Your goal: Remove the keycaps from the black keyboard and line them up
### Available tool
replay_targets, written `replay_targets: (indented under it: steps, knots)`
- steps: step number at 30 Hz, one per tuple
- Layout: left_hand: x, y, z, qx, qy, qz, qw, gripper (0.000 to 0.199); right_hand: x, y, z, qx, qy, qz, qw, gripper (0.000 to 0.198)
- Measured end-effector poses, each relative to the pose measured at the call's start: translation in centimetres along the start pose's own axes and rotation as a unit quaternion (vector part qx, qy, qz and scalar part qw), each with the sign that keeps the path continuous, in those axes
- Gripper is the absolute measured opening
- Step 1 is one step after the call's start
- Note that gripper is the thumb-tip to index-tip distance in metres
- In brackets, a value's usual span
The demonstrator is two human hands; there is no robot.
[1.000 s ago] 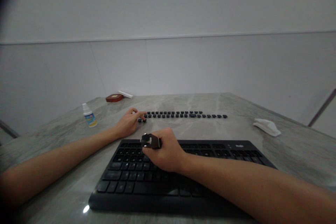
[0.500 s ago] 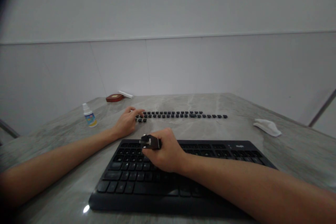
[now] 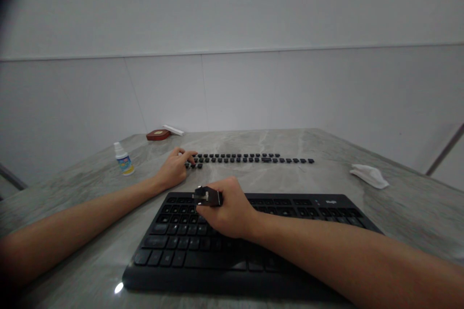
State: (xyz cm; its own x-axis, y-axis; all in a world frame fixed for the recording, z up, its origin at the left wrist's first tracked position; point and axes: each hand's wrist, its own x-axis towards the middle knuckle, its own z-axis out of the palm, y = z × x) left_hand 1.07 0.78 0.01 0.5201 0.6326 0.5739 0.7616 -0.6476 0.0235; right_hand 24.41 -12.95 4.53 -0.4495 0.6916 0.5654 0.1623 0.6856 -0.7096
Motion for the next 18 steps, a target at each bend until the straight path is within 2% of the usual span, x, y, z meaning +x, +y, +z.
replay_targets:
  steps: [18]
  knots:
    - [-0.01,-0.14,0.11,0.001,0.003,0.008,1.000,0.063,-0.07,-0.02,0.00,-0.006,-0.005,-0.018,1.000,0.034]
